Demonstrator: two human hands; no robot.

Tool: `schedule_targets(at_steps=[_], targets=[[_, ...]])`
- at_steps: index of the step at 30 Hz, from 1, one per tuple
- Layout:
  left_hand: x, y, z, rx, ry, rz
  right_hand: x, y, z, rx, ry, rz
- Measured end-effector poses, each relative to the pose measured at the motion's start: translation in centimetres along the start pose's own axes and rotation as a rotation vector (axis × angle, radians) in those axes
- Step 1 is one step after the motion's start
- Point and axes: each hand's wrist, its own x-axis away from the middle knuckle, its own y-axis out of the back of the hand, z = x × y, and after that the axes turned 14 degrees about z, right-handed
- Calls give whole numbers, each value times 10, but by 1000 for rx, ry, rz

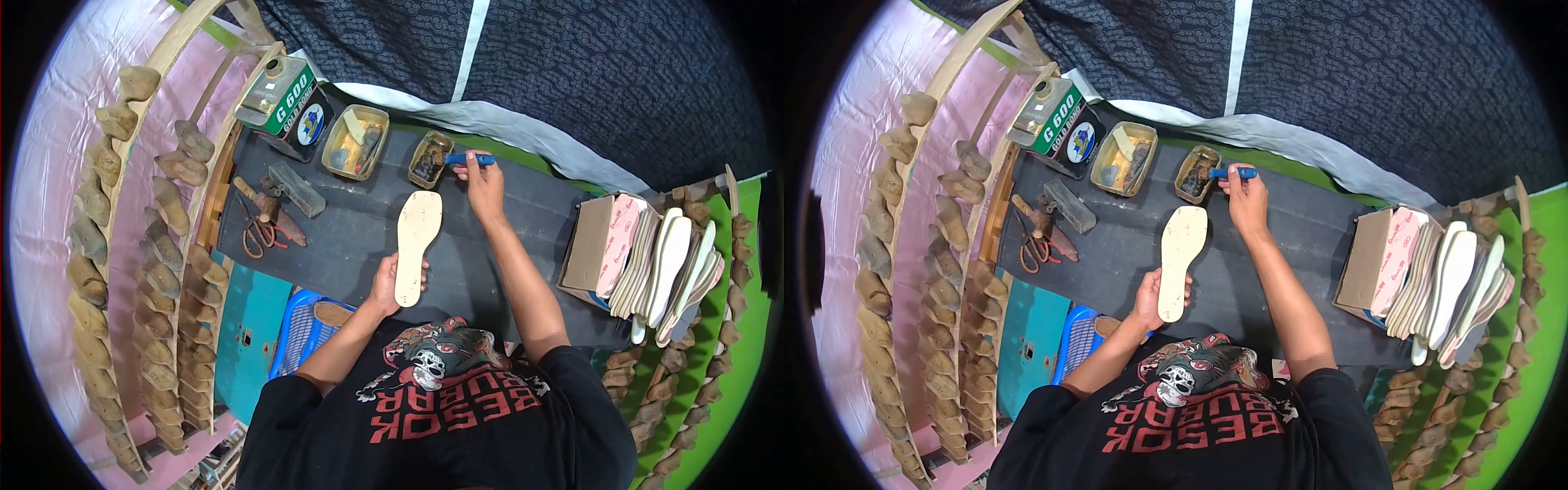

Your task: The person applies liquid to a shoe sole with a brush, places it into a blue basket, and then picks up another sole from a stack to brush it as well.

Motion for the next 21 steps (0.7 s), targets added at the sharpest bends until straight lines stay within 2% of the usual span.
schedule_targets(at_steps=[10, 21], targets=[[-1, -12, 12, -130, -12, -77, 5, 4, -8, -97, -8, -13], [8, -16, 21, -152, -50, -184, 4, 7, -16, -59, -32, 55]])
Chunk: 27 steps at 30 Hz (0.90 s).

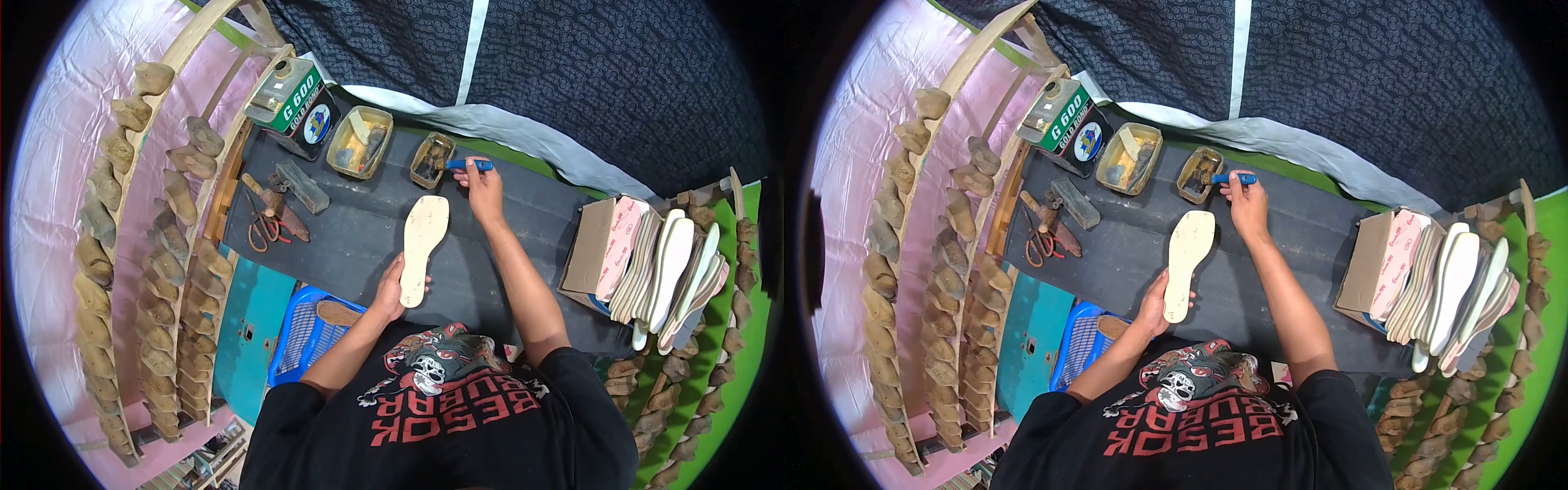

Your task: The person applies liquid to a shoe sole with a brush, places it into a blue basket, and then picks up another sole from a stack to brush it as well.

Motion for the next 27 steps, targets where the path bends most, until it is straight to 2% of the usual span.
schedule_targets(at_steps=[7, 27], targets=[[2, -1, 10, 68, -40, 59, 9, 2, 6, -23, 56, 46], [6, -3, 15, 58, -36, 12, 12, 2, 2, 20, 71, 46]])
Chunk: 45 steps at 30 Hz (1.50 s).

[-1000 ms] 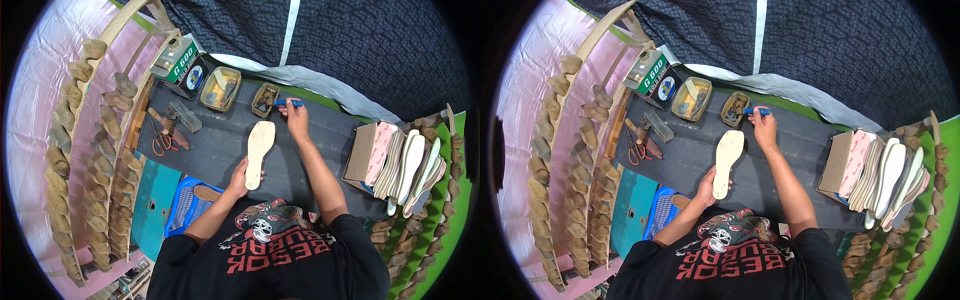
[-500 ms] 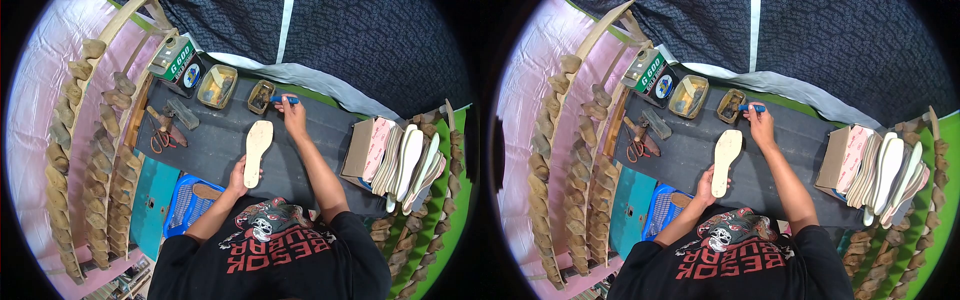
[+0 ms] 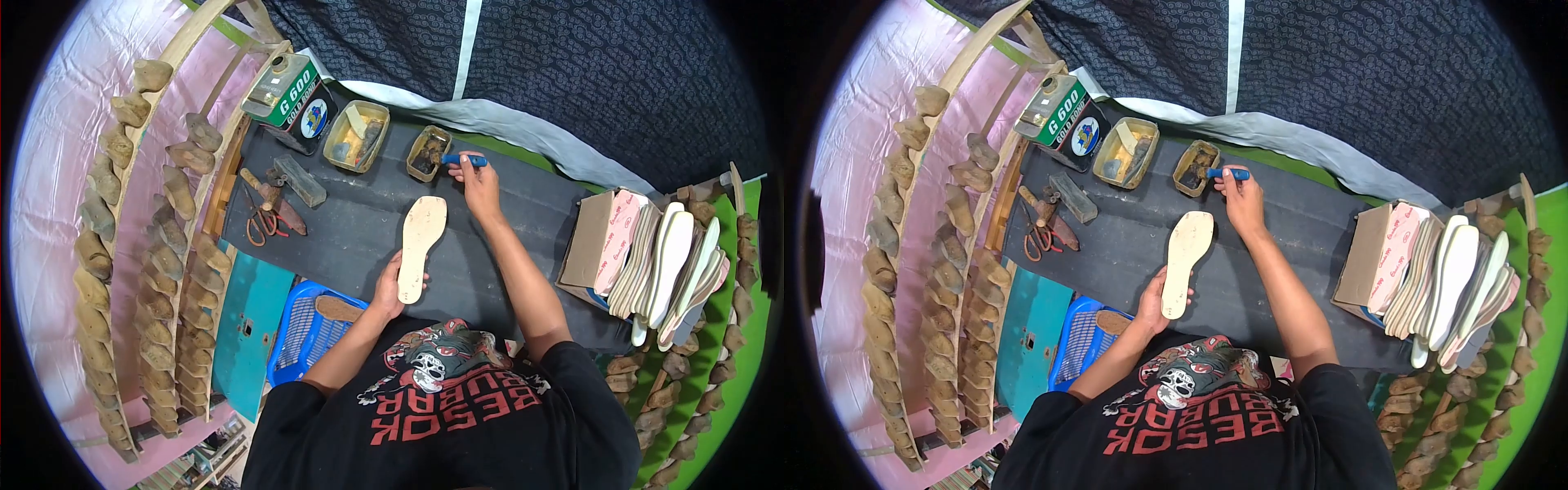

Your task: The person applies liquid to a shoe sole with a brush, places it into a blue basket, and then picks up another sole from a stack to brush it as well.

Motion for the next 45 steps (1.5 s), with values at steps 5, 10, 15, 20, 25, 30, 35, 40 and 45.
schedule_targets(at_steps=[5, 10, 15, 20, 25, 30, 35, 40, 45], targets=[[-1, 2, -3, -23, 5, 24, -2, 0, 3, 30, -9, 22], [-2, 2, -9, -43, 13, 11, -5, -2, -6, 25, -39, 10], [-2, -1, -15, -20, -10, 17, -5, -2, -6, 16, -70, 14], [-2, 7, -15, -12, -17, 14, -7, -2, -5, 27, -58, 2], [-1, 8, -18, -1, -22, 5, -7, -2, -6, 12, -71, 18], [1, 7, -17, -49, -13, 0, -11, 1, -3, -13, -92, 57], [-3, 4, -17, -75, 14, 40, -12, 4, -10, -321, -24, 19], [-10, -5, -14, -77, 27, 72, 7, 29, 5, -463, -55, -85], [-20, -17, -6, -97, 90, 108, 37, 66, 15, -447, -124, -178]])
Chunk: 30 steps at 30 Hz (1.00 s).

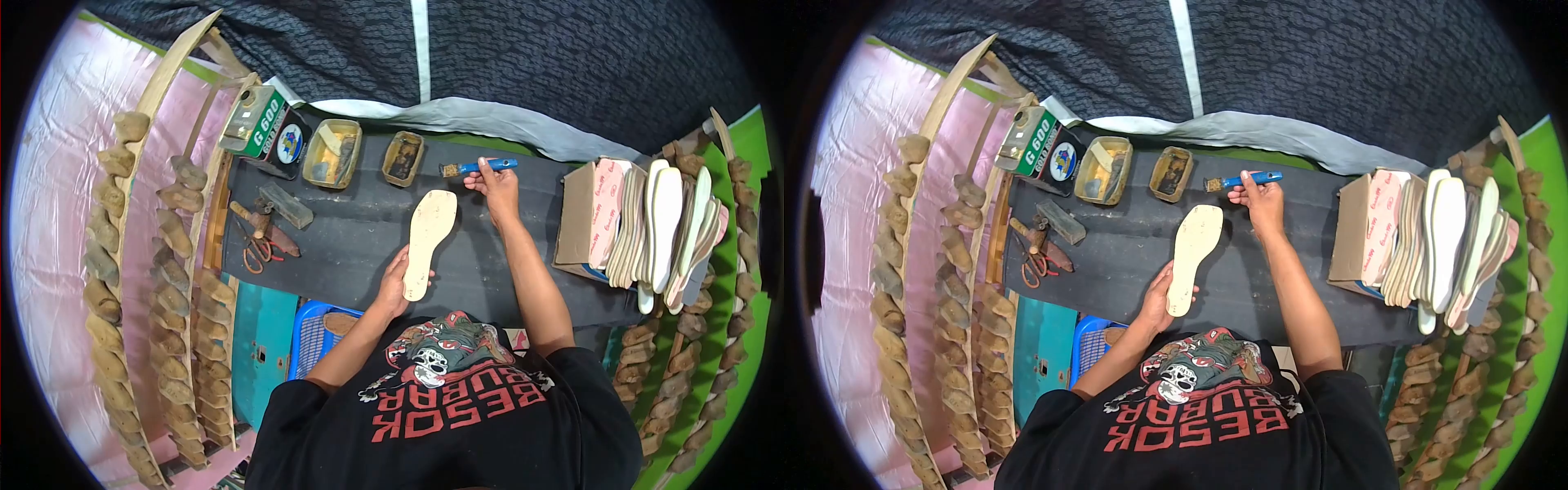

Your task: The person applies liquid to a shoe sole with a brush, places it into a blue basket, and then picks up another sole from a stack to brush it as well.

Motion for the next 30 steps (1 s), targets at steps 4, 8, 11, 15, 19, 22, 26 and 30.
schedule_targets(at_steps=[4, 8, 11, 15, 19, 22, 26, 30], targets=[[-11, -14, 6, -25, 37, 63, 21, 27, 13, 152, 41, -24], [-21, -28, 14, -71, 85, 107, 37, 41, 25, 223, 88, -52], [-28, -37, 22, -104, 98, 141, 41, 45, 27, 281, 107, -62], [-30, -49, 31, -128, 67, 156, 50, 36, 39, 466, 77, -74], [-24, -55, 44, -123, -7, 93, 52, 41, 48, 579, 120, -103], [-17, -58, 51, -115, -16, 64, 56, 46, 51, 615, 147, -70], [-16, -60, 68, -68, -50, 42, 63, 49, 47, 673, 168, 87], [-12, -66, 80, -74, -101, -18, 75, 44, 59, 732, 157, 306]])
